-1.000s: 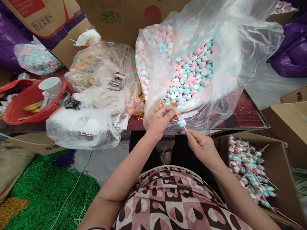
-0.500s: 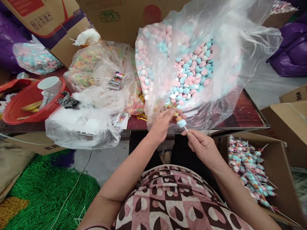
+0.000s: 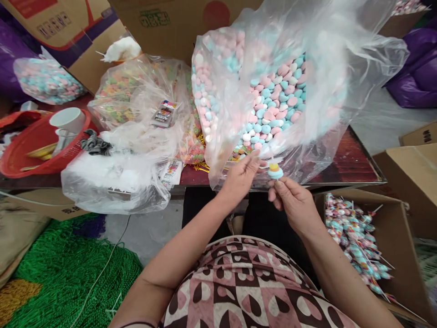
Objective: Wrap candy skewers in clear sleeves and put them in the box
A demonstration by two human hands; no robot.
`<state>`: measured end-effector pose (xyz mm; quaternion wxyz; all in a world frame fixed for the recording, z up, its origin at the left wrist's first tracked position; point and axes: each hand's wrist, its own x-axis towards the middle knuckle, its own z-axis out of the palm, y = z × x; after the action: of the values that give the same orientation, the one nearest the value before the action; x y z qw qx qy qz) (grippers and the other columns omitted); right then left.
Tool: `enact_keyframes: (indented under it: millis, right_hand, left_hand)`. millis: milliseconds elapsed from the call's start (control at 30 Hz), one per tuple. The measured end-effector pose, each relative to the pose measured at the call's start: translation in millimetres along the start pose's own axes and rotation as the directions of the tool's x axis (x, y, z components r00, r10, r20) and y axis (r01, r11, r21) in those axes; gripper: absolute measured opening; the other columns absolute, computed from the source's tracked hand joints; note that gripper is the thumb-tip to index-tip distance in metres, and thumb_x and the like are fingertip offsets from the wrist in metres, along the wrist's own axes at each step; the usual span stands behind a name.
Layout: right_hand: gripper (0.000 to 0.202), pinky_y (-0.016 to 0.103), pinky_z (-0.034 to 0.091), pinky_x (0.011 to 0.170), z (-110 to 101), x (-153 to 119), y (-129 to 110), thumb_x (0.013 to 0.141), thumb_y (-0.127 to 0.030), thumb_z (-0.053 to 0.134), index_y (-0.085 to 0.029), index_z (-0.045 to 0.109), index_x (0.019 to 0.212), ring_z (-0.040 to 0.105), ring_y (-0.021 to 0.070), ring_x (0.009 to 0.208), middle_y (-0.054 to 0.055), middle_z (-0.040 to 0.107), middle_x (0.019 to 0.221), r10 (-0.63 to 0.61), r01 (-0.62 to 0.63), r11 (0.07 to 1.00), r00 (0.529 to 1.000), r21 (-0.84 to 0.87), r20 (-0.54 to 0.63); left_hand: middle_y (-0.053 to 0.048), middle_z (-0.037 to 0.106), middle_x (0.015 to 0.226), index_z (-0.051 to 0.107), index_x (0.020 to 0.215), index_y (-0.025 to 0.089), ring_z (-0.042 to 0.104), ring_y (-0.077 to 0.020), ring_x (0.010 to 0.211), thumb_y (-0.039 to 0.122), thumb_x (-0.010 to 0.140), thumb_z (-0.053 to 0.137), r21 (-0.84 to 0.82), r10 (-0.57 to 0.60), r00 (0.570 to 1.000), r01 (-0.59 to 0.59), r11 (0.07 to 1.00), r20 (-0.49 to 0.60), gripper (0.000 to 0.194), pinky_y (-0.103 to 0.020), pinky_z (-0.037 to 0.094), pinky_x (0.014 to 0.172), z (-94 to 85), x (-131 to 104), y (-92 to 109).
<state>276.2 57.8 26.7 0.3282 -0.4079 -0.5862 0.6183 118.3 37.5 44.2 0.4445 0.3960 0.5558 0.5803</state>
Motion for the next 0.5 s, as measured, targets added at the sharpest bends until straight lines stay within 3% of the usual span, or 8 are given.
enact_keyframes:
  millis: [33, 100, 200, 333, 500]
  right_hand:
    - [0.030, 0.023, 0.029, 0.043, -3, 6, -4, 0.086, -0.049, 0.058, -0.020, 0.064, 0.089, 0.040, 0.0085, 0.045, -0.002, 0.057, 0.064, -0.035, 0.034, 0.999, 0.999, -0.025, -0.039]
    - [0.028, 0.024, 0.031, 0.046, -8, 22, -14, 0.084, -0.047, 0.061, -0.019, 0.066, 0.085, 0.042, 0.0094, 0.049, -0.001, 0.059, 0.068, -0.133, 0.116, 0.984, 0.984, -0.138, -0.122]
    - [0.026, 0.027, 0.036, 0.055, -6, 55, -29, 0.082, -0.043, 0.062, -0.018, 0.068, 0.080, 0.050, 0.0140, 0.060, 0.001, 0.059, 0.068, -0.307, 0.215, 0.899, 0.931, -0.380, -0.199]
    - [0.024, 0.029, 0.037, 0.062, 4, 98, -32, 0.086, -0.035, 0.056, -0.018, 0.071, 0.080, 0.055, 0.0182, 0.068, 0.004, 0.063, 0.071, -0.414, 0.240, 0.746, 0.898, -0.622, -0.150]
    - [0.023, 0.030, 0.036, 0.064, 10, 118, -18, 0.087, -0.031, 0.053, -0.018, 0.072, 0.087, 0.057, 0.0216, 0.076, 0.009, 0.067, 0.082, -0.379, 0.230, 0.518, 0.925, -0.824, 0.021]
  left_hand:
    - [-0.004, 0.070, 0.095, 0.070, 0.105, 0.022, 0.062, -0.0169, 0.089, 0.036, 0.090, 0.055, 0.162, 0.089, 0.995, -0.079, 0.984, -0.052, 0.025, -0.029, 0.047, 0.084, -9.0, 8, 2]
    - [-0.006, 0.069, 0.095, 0.073, 0.094, 0.021, 0.060, -0.0196, 0.095, 0.024, 0.087, 0.057, 0.470, 0.234, 0.970, -0.177, 0.865, -0.065, 0.017, -0.031, 0.043, 0.089, -25.5, 23, 3]
    - [-0.007, 0.066, 0.084, 0.073, 0.083, 0.020, 0.058, -0.0225, 0.091, 0.017, 0.085, 0.056, 0.742, 0.241, 0.970, -0.184, 0.645, 0.031, 0.017, -0.033, 0.041, 0.084, -37.3, 40, -1]
    - [-0.008, 0.065, 0.088, 0.071, 0.087, 0.021, 0.056, -0.0237, 0.091, 0.025, 0.089, 0.055, 0.823, 0.288, 0.952, -0.242, 0.515, 0.100, 0.017, -0.034, 0.040, 0.082, -26.1, 49, -5]
    - [-0.012, 0.064, 0.093, 0.067, 0.082, 0.017, 0.056, -0.0266, 0.094, 0.022, 0.086, 0.058, 0.866, 0.205, 0.971, -0.206, 0.455, 0.123, 0.012, -0.037, 0.039, 0.084, -8.0, 59, -8]
